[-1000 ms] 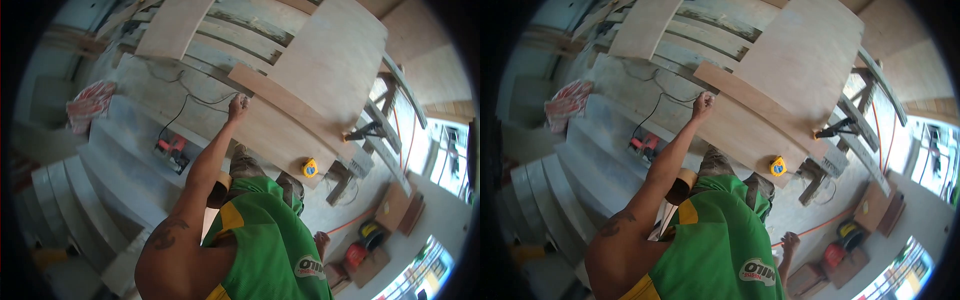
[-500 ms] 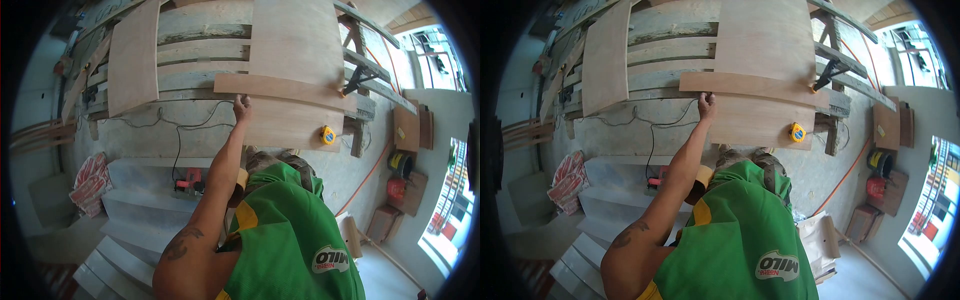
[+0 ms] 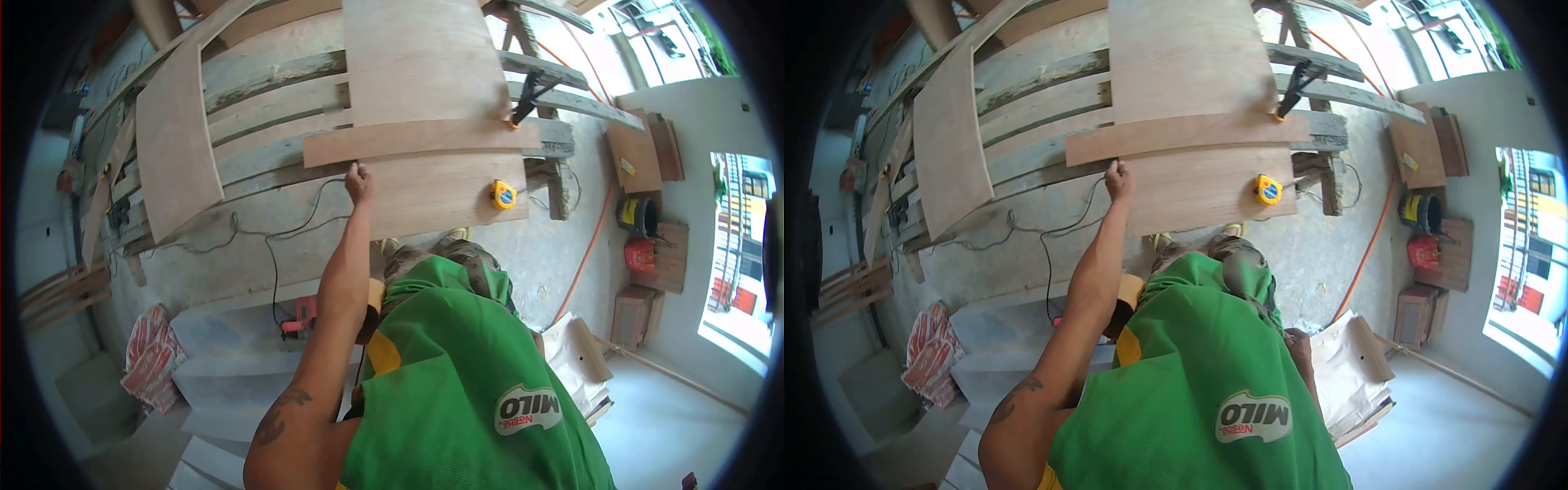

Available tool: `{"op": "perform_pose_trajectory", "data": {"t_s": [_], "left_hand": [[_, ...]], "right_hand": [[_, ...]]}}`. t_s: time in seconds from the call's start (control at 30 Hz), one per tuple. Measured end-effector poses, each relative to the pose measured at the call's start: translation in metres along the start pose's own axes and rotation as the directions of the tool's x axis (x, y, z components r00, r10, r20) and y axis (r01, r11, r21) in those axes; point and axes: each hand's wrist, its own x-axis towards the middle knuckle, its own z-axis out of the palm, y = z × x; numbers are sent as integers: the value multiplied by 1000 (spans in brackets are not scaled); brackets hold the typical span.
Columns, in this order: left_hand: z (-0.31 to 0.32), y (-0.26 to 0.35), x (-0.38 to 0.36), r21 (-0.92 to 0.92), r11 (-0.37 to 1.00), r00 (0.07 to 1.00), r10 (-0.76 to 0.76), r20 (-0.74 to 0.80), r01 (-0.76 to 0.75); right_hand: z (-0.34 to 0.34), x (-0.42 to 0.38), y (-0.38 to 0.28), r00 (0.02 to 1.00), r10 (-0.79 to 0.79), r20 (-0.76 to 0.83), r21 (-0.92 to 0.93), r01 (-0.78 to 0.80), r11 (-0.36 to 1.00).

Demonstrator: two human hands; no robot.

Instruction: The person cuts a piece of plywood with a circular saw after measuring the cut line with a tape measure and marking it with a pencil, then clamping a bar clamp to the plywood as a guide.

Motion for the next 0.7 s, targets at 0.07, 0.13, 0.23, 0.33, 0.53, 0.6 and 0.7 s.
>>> {"op": "perform_pose_trajectory", "data": {"t_s": [0.07,0.13,0.23,0.33,0.53,0.6,0.7], "left_hand": [[-9,11,-1,-51,994,994,-91,54,93],[-6,9,-2,-92,991,995,-91,50,95],[-7,7,1,-102,989,993,-96,69,103],[-6,3,1,-89,993,993,-75,87,83],[-13,10,-1,-229,970,990,-60,124,87],[-9,5,-1,-299,948,989,-71,129,107],[-7,-4,0,-365,924,994,-101,46,110]], "right_hand": [[3,3,18,1000,18,-2,54,-18,998],[1,7,26,999,32,11,108,-33,994],[-5,20,24,972,181,150,16,-185,983],[-5,25,24,977,148,152,-27,-145,989],[-8,33,-1,982,135,134,-57,-128,990],[-9,34,-15,970,211,125,-111,-197,974],[-10,43,8,977,174,121,-95,-163,982]]}}
